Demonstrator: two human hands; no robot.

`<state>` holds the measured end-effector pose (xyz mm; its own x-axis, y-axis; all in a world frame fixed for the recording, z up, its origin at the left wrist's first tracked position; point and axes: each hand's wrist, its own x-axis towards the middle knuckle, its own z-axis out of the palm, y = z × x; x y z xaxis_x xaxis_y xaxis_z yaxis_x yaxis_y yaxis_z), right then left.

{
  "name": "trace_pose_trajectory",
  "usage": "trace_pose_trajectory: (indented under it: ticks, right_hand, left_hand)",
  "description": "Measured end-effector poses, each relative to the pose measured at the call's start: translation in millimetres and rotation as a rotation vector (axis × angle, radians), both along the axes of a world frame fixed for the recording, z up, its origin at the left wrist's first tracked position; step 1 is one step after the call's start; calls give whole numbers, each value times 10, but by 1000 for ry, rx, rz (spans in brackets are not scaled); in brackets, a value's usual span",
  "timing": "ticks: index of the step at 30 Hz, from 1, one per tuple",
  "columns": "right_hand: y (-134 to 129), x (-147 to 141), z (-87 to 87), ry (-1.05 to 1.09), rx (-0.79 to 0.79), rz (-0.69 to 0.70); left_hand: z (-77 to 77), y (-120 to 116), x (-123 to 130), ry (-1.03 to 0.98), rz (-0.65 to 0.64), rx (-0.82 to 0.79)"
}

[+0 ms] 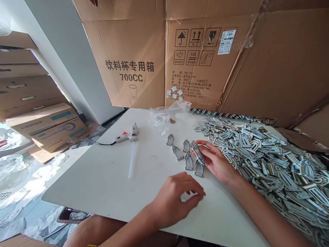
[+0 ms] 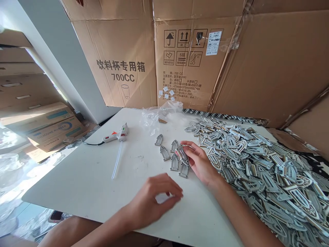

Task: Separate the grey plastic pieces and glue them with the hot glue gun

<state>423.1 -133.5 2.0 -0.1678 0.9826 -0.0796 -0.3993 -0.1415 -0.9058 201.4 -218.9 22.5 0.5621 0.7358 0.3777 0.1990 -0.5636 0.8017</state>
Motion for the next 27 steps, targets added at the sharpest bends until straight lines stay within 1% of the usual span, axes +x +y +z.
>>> trace_pose_trajectory:
  ticks: [2,4,6,8,10,13,17,22,27]
  right_hand:
    - [-35,-40,11,-33,13,25]
    - [-71,-85,14,-67,35,45]
    - [-102,-130,3,-98,54,68]
    - [-129,-174,-22,-126,60,96]
    - [-154,-214,-54,-150,61,129]
    - [-197,-261,-88,-158,61,174]
    - [-257,-295,-79,-147,43,232]
    - [-285,-296,-40,-157,33,236]
    - [-281,-295,-12,-135,23,238]
  left_hand:
    - [126,99,-89,-31,181,-70]
    - [204,181,-163,-44,326,-128]
    - [230,232,-207,-56,417,-202]
    - [219,248,-215,-79,462,-269]
    - [193,239,-192,-92,485,-288]
    - [155,208,-136,-58,488,-243]
    - [117,180,-99,-17,486,-201]
    - [102,167,-99,15,501,-208]
    - [102,166,-92,-17,479,-224]
